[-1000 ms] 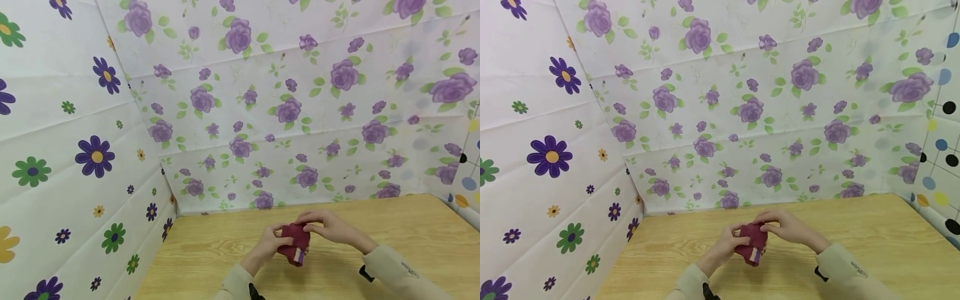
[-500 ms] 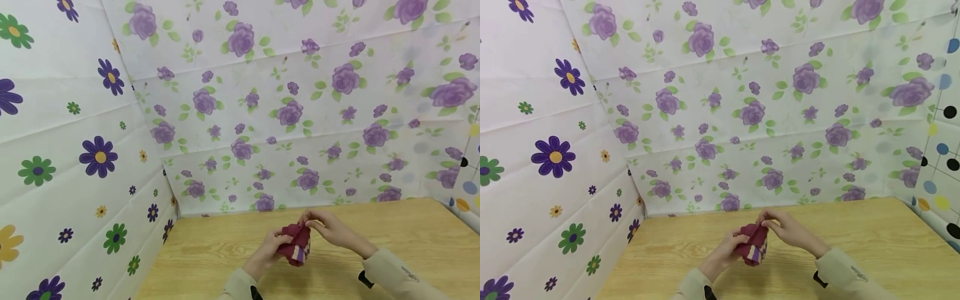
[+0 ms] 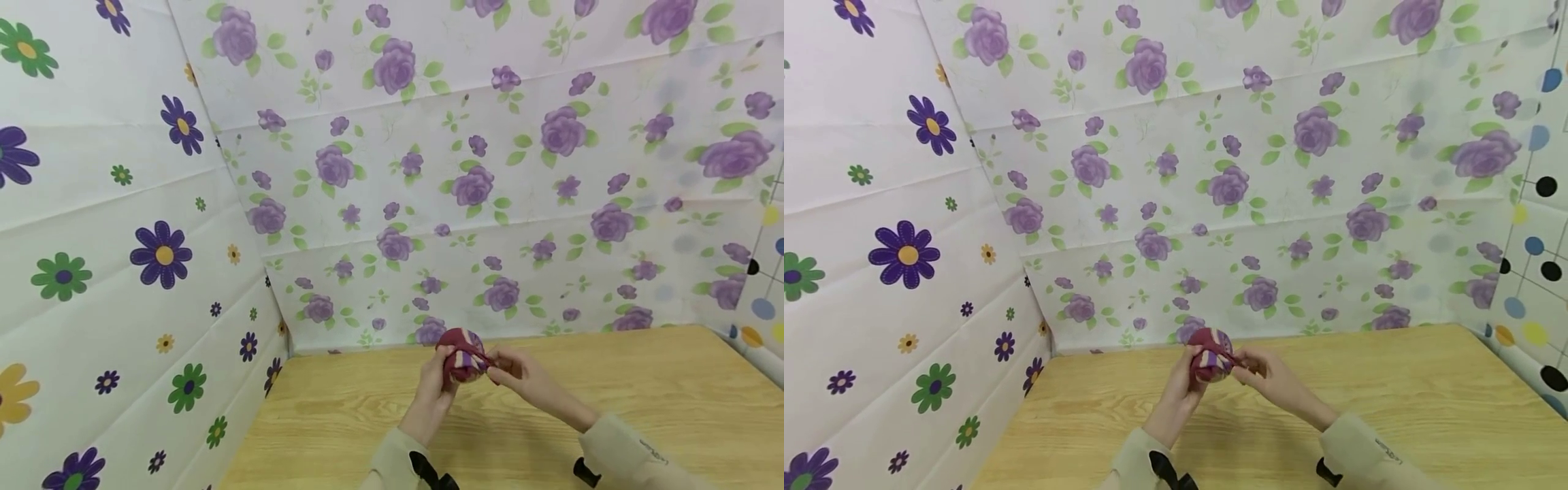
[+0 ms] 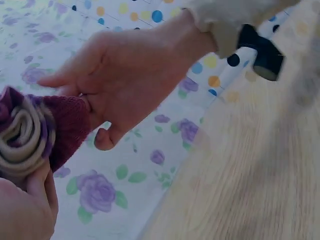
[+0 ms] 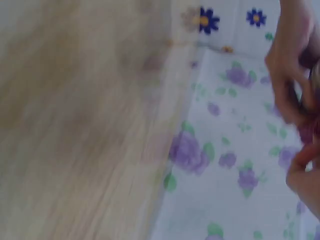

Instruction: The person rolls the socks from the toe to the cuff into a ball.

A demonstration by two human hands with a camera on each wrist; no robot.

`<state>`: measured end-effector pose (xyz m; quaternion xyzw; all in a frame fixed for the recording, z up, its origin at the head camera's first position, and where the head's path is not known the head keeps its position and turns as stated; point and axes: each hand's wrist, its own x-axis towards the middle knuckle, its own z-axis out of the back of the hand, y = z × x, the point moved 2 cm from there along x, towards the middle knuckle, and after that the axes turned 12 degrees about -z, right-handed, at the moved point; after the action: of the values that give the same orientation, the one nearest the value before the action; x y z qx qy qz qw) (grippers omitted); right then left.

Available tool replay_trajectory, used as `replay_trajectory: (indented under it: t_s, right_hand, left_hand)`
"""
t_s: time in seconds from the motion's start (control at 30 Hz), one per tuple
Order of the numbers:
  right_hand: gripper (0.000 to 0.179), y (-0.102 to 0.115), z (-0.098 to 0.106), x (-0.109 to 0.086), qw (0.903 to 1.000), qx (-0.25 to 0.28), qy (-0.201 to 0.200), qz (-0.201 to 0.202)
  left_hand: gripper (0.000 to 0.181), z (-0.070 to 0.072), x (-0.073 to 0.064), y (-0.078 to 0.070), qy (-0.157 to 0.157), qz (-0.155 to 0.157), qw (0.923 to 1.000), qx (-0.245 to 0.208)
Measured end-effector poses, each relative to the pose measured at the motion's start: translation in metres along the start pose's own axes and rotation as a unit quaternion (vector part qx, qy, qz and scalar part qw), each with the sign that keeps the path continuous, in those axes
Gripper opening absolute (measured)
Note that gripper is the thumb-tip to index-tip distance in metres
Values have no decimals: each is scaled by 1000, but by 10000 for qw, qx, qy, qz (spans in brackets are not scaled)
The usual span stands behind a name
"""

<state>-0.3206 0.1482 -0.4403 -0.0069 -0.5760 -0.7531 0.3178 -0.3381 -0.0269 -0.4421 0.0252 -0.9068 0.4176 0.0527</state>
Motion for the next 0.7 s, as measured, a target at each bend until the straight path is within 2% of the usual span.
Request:
replay_trajectory:
  t_s: [0.07, 0.13, 0.2, 0.27, 0.33, 0.4, 0.43, 0.5, 0.6, 0.67, 0.7]
  right_hand:
    - [13, 6, -12, -2, 9970, -387, -493, 452]
    - [20, 12, -23, -3, 9845, -1011, -1089, 936]
    - [29, 16, -31, -1, 9619, -1666, -1753, 1272]
    - [34, 18, -37, 3, 9325, -2311, -2329, 1510]
    - [34, 18, -38, 8, 9120, -2686, -2704, 1514]
    - [33, 17, -36, 12, 9004, -2867, -2960, 1399]
    - [33, 15, -34, 13, 8980, -2891, -3049, 1310]
    - [31, 11, -29, 14, 9029, -2739, -3124, 1103]
    - [27, 6, -22, 13, 9208, -2313, -3042, 783]
    - [24, 4, -20, 12, 9321, -2073, -2908, 598]
    - [22, 3, -19, 11, 9372, -1965, -2834, 528]
  left_hand:
    - [17, -4, 1, 0, -305, -67, 9995, -38]
    - [23, -7, 1, 1, -542, -161, 9984, 66]
    - [25, -11, 3, 3, -775, -297, 9964, 148]
    - [25, -14, 4, 4, -965, -466, 9941, 184]
    - [19, -16, 5, 4, -1034, -549, 9931, 72]
    - [12, -16, 5, 4, -1010, -494, 9936, 49]
    - [16, -15, 4, 3, -950, -410, 9946, 82]
    - [30, -10, 1, 1, -803, -155, 9960, 357]
    - [44, -2, -2, 0, -537, 214, 9934, 992]
    - [47, 3, -3, -1, -353, 356, 9918, 1173]
    - [48, 4, -3, -2, -259, 376, 9930, 1093]
